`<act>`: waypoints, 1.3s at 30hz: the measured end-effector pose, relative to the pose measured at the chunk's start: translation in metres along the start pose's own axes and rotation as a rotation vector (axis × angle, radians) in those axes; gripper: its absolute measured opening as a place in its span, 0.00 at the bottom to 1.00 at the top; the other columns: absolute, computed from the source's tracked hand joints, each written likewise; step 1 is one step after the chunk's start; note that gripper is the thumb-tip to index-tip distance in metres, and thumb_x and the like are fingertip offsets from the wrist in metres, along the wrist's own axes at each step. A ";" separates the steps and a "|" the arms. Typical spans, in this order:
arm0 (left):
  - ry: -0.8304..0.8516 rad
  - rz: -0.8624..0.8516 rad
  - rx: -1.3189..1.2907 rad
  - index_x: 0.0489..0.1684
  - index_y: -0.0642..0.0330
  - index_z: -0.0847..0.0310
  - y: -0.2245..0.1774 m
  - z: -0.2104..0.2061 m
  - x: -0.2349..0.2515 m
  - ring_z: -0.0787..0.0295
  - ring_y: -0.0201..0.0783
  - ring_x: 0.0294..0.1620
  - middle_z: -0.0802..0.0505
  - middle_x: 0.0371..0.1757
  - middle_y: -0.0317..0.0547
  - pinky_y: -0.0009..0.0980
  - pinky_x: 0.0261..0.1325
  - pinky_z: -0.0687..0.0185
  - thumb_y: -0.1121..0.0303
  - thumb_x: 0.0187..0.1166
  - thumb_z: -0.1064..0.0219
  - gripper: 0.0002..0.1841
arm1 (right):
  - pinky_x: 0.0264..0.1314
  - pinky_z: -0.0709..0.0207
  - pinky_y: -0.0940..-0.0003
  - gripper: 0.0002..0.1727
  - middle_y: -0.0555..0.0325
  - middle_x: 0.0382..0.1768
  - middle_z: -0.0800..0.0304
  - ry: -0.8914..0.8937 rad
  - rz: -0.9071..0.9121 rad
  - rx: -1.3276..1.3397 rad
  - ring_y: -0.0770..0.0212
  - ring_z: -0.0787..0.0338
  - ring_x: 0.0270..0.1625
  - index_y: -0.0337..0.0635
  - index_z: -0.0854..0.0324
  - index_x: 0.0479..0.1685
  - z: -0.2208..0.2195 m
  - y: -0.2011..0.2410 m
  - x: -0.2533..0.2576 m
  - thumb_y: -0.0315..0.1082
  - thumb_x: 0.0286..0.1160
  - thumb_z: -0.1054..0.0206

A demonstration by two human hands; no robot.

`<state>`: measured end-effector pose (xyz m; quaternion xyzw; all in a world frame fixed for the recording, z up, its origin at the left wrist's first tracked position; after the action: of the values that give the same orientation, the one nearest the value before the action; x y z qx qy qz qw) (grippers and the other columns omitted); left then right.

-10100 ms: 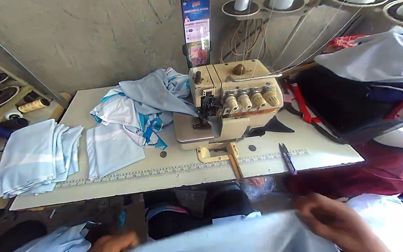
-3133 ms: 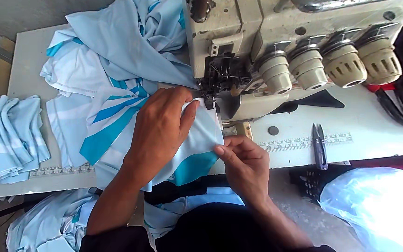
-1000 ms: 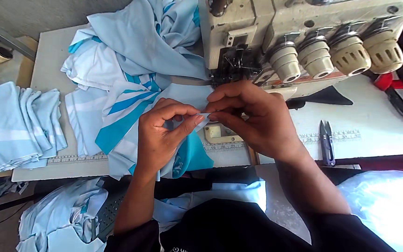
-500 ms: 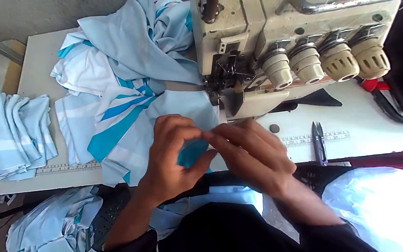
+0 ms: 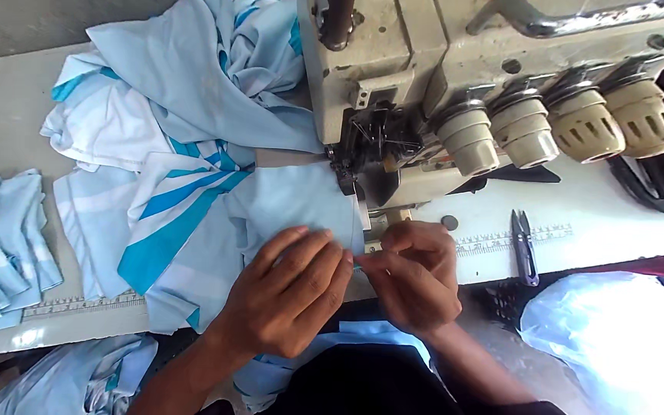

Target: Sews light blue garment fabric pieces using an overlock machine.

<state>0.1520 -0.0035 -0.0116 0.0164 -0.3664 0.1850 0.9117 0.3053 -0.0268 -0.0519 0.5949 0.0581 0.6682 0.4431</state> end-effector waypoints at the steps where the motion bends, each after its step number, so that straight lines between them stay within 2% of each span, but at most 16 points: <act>1: 0.002 0.013 -0.009 0.58 0.64 0.14 0.004 -0.001 0.003 0.13 0.48 0.67 0.06 0.57 0.53 0.45 0.77 0.26 0.72 0.84 0.33 0.11 | 0.67 0.25 0.78 0.05 0.63 0.54 0.21 -0.002 0.000 -0.002 0.72 0.20 0.62 0.49 0.13 0.49 -0.001 -0.002 0.006 0.33 0.80 0.29; 4: 0.008 0.060 -0.062 0.53 0.66 0.10 0.021 -0.003 0.014 0.13 0.49 0.69 0.06 0.56 0.55 0.49 0.81 0.28 0.62 0.85 0.32 0.14 | 0.66 0.25 0.76 0.04 0.60 0.54 0.21 0.012 0.002 -0.028 0.70 0.21 0.63 0.47 0.13 0.46 -0.004 -0.010 0.024 0.34 0.79 0.29; 7: 0.060 0.061 -0.163 0.52 0.66 0.09 0.043 -0.004 0.027 0.14 0.49 0.71 0.06 0.58 0.56 0.51 0.85 0.33 0.57 0.85 0.35 0.18 | 0.58 0.26 0.77 0.09 0.56 0.50 0.21 0.029 0.021 -0.129 0.69 0.21 0.55 0.43 0.11 0.49 -0.007 -0.009 0.037 0.38 0.80 0.30; 9: 0.102 0.049 -0.230 0.53 0.66 0.09 0.055 -0.005 0.035 0.15 0.50 0.72 0.07 0.59 0.56 0.53 0.86 0.35 0.56 0.85 0.36 0.20 | 0.55 0.27 0.76 0.13 0.54 0.48 0.21 0.015 0.012 -0.170 0.67 0.21 0.52 0.41 0.11 0.53 -0.008 -0.007 0.037 0.41 0.81 0.31; 12: 0.129 0.027 -0.257 0.53 0.64 0.08 0.064 -0.005 0.041 0.15 0.50 0.72 0.07 0.60 0.55 0.55 0.87 0.36 0.58 0.84 0.36 0.18 | 0.55 0.20 0.77 0.14 0.56 0.50 0.20 -0.053 -0.039 -0.103 0.69 0.18 0.54 0.42 0.14 0.54 -0.004 -0.010 0.027 0.42 0.83 0.32; 17: 0.145 -0.003 -0.289 0.54 0.64 0.08 0.072 -0.007 0.041 0.16 0.51 0.73 0.07 0.61 0.55 0.55 0.87 0.36 0.60 0.83 0.35 0.17 | 0.54 0.16 0.77 0.12 0.59 0.46 0.15 -0.142 -0.164 0.005 0.71 0.13 0.52 0.41 0.15 0.46 0.002 -0.019 -0.009 0.41 0.86 0.36; 21: 0.117 0.002 -0.284 0.52 0.66 0.07 0.103 -0.007 0.052 0.16 0.50 0.73 0.07 0.61 0.57 0.43 0.84 0.30 0.63 0.83 0.35 0.15 | 0.54 0.16 0.71 0.18 0.52 0.47 0.09 0.090 -0.359 -0.051 0.66 0.11 0.50 0.37 0.11 0.48 -0.023 -0.026 -0.024 0.47 0.82 0.31; 22: 0.099 0.010 -0.215 0.52 0.67 0.08 0.106 -0.005 0.054 0.16 0.51 0.73 0.08 0.62 0.60 0.43 0.82 0.28 0.65 0.84 0.35 0.15 | 0.57 0.17 0.66 0.21 0.52 0.49 0.07 0.179 -0.411 -0.080 0.63 0.11 0.53 0.39 0.11 0.52 -0.030 -0.026 -0.027 0.50 0.80 0.29; 24: 0.079 0.038 0.023 0.52 0.68 0.11 0.094 0.006 0.057 0.15 0.58 0.70 0.09 0.62 0.64 0.50 0.77 0.26 0.64 0.85 0.35 0.15 | 0.64 0.21 0.57 0.22 0.57 0.51 0.05 0.278 -0.452 -0.056 0.62 0.10 0.56 0.41 0.12 0.55 -0.038 -0.027 -0.028 0.50 0.75 0.26; 26: 0.092 0.111 0.108 0.46 0.67 0.10 0.065 0.016 0.049 0.13 0.59 0.64 0.07 0.55 0.61 0.54 0.69 0.23 0.60 0.84 0.35 0.16 | 0.65 0.18 0.63 0.17 0.62 0.49 0.04 0.297 -0.451 0.126 0.67 0.09 0.56 0.40 0.15 0.55 -0.041 -0.025 -0.028 0.41 0.75 0.24; 27: 0.138 0.199 0.087 0.47 0.65 0.09 0.054 0.013 0.041 0.13 0.57 0.65 0.07 0.57 0.59 0.53 0.69 0.23 0.56 0.84 0.38 0.19 | 0.62 0.13 0.68 0.14 0.61 0.48 0.04 0.275 -0.450 0.258 0.69 0.07 0.53 0.37 0.18 0.54 -0.041 -0.024 -0.027 0.34 0.75 0.25; 29: 0.242 0.381 0.044 0.63 0.64 0.13 0.045 0.003 0.026 0.23 0.58 0.78 0.13 0.71 0.58 0.54 0.78 0.29 0.54 0.87 0.45 0.24 | 0.57 0.10 0.68 0.13 0.57 0.46 0.05 0.187 -0.459 0.472 0.67 0.05 0.48 0.34 0.23 0.54 -0.038 -0.022 -0.025 0.27 0.76 0.27; 31: 0.283 0.474 0.021 0.72 0.65 0.20 0.056 -0.007 0.023 0.32 0.60 0.86 0.22 0.80 0.61 0.56 0.85 0.37 0.58 0.88 0.50 0.25 | 0.55 0.11 0.68 0.14 0.58 0.44 0.06 0.108 -0.458 0.474 0.67 0.06 0.47 0.37 0.25 0.54 -0.035 -0.024 -0.022 0.28 0.77 0.27; 32: 0.270 0.494 0.012 0.73 0.66 0.21 0.065 -0.010 0.026 0.33 0.60 0.86 0.23 0.81 0.62 0.56 0.85 0.37 0.61 0.87 0.50 0.24 | 0.53 0.11 0.69 0.13 0.59 0.42 0.07 0.071 -0.456 0.416 0.68 0.07 0.44 0.38 0.24 0.53 -0.033 -0.025 -0.021 0.31 0.77 0.27; 34: 0.211 0.515 0.002 0.71 0.66 0.23 0.081 -0.010 0.036 0.28 0.60 0.80 0.21 0.76 0.63 0.56 0.77 0.32 0.65 0.85 0.47 0.21 | 0.46 0.12 0.72 0.12 0.62 0.35 0.09 0.004 -0.448 0.331 0.71 0.09 0.38 0.39 0.23 0.49 -0.028 -0.026 -0.019 0.33 0.78 0.27; 39: 0.202 0.491 0.054 0.71 0.65 0.26 0.093 -0.008 0.054 0.26 0.62 0.72 0.20 0.71 0.62 0.54 0.68 0.29 0.68 0.83 0.41 0.20 | 0.40 0.15 0.77 0.09 0.65 0.32 0.11 -0.094 -0.446 0.359 0.75 0.12 0.33 0.40 0.23 0.46 -0.017 -0.033 -0.023 0.31 0.78 0.28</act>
<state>0.1603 0.1023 0.0094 -0.0672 -0.2615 0.4112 0.8707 0.3061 -0.0142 -0.0939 0.6669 0.2840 0.5049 0.4687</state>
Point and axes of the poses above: each hand's wrist, its own x-axis towards the middle knuckle, its own z-axis out of the back of the hand, y = z × x, the point moved 9 cm from there along x, towards the middle knuckle
